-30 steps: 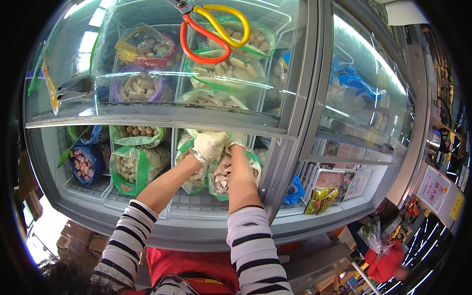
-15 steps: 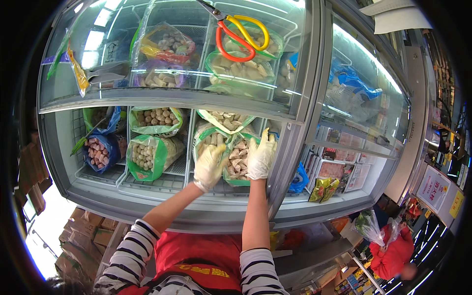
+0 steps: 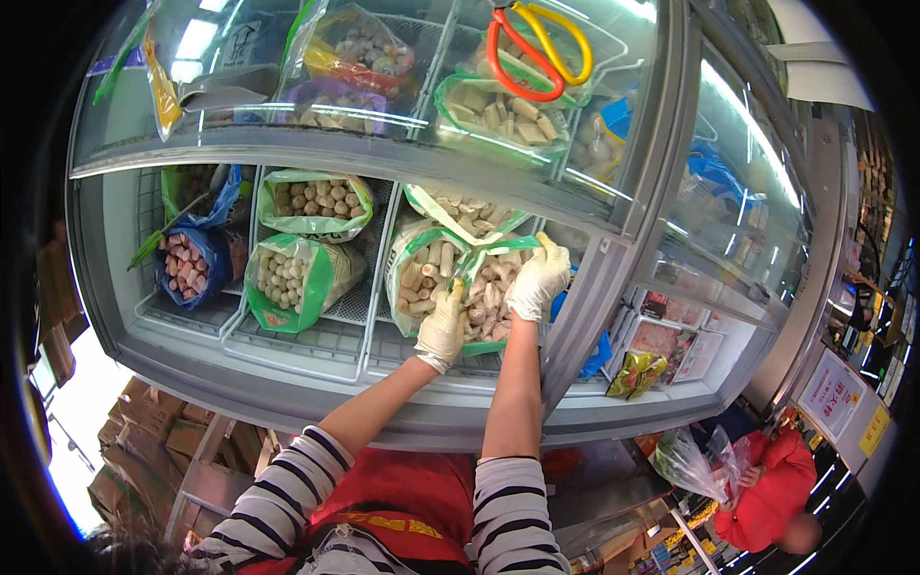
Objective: The person organizes frozen food packages inside a chest freezer, then uses scissors to open cardboard boxes and remove additional items. The person handles multiple bags of frozen dumplings and other frozen goods, placing them into the freezer and arranging them.
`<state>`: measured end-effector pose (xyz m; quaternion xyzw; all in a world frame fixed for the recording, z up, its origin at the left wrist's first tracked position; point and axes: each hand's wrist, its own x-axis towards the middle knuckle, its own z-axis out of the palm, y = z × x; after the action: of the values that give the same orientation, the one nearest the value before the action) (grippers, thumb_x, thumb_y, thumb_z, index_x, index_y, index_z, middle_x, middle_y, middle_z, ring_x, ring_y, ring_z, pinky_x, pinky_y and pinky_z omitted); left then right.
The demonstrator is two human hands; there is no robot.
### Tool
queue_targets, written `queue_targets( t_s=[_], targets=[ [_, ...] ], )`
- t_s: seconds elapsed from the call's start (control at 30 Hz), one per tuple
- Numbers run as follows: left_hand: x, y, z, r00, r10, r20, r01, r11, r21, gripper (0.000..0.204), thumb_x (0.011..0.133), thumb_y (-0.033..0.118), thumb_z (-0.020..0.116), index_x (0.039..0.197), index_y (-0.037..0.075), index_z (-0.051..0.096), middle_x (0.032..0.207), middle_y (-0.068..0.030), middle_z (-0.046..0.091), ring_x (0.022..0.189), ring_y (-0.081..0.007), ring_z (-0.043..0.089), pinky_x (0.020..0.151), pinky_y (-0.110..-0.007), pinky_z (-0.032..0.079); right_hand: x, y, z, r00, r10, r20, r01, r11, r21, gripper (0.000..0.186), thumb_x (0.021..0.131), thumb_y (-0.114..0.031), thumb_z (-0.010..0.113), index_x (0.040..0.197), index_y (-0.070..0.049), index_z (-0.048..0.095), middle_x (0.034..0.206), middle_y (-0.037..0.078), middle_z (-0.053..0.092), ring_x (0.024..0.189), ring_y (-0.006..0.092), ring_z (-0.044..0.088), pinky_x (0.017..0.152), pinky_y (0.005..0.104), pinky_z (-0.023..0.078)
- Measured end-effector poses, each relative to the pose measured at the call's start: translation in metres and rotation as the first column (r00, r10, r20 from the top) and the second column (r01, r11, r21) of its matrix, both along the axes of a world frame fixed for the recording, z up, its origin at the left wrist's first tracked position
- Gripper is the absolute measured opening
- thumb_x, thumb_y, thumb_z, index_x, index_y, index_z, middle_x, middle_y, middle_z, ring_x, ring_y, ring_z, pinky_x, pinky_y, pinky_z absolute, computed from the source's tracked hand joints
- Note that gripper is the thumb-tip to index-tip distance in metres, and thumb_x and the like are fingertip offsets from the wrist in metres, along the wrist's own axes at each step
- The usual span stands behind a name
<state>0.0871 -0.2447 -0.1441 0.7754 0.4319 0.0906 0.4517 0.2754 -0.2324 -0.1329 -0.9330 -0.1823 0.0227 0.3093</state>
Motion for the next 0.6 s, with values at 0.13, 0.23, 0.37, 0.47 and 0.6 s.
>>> queue_targets(
  t_s=[0.13,0.23,0.37,0.47,0.6],
  targets=[
    [0.001,0.002,0.001,1.0,-0.013,0.029,0.012,1.0,0.004,0.073,0.077,0.002,0.056,0.143,0.007,0.028,0.103,-0.0192,0.05,0.067,-0.0345,0.062,0.054,-0.043,0.051,-0.005,0.012,0.002,0.989,-0.077,-0.128,0.076,0.997,-0.009,0.028,0.085,0.0,0.058,0.111,-0.002,0.067,0.099,0.009,0.061,0.086,0.0218,0.058,0.078,0.0329,0.047],
    [-0.022,0.024,0.025,0.995,-0.1,0.017,0.101,0.987,-0.122,0.072,0.08,0.007,0.062,0.144,0.007,0.029,0.118,-0.019,0.052,0.088,-0.0384,0.061,0.065,-0.042,0.052,-0.037,0.016,0.045,1.0,0.019,0.018,-0.018,0.999,-0.048,0.033,0.086,-0.004,0.059,0.119,0.001,0.06,0.109,0.016,0.058,0.1,0.0246,0.057,0.083,0.034,0.046],
    [-0.092,0.07,0.078,0.995,-0.08,0.052,0.091,0.955,-0.283,0.044,0.081,0.011,0.065,0.123,0.007,0.053,0.105,-0.0162,0.062,0.089,-0.0352,0.063,0.072,-0.039,0.052,-0.144,0.023,0.101,0.881,0.324,-0.344,-0.091,0.831,0.548,0.03,0.087,-0.003,0.057,0.117,0.003,0.057,0.111,0.019,0.056,0.102,0.0299,0.056,0.084,0.0376,0.048],
    [-0.142,0.107,0.104,0.999,0.038,-0.018,-0.04,0.987,-0.156,0.023,0.084,0.011,0.063,0.106,0.005,0.061,0.094,-0.015,0.064,0.082,-0.0324,0.065,0.07,-0.039,0.052,-0.196,0.064,0.063,0.579,0.806,-0.121,-0.798,0.591,0.118,0.023,0.086,-0.002,0.053,0.107,0.001,0.061,0.1,0.018,0.061,0.091,0.0305,0.061,0.079,0.0397,0.049],
    [-0.186,0.133,0.117,0.985,0.167,-0.038,-0.17,0.98,-0.1,0.031,0.08,0.004,0.067,0.11,0.004,0.059,0.09,-0.0116,0.063,0.078,-0.0246,0.064,0.069,-0.033,0.051,-0.232,0.138,-0.055,0.527,0.623,-0.578,-0.835,0.25,-0.491,0.033,0.087,-0.007,0.047,0.114,0.008,0.056,0.112,0.024,0.059,0.103,0.0346,0.059,0.086,0.0379,0.047]
  ],
)
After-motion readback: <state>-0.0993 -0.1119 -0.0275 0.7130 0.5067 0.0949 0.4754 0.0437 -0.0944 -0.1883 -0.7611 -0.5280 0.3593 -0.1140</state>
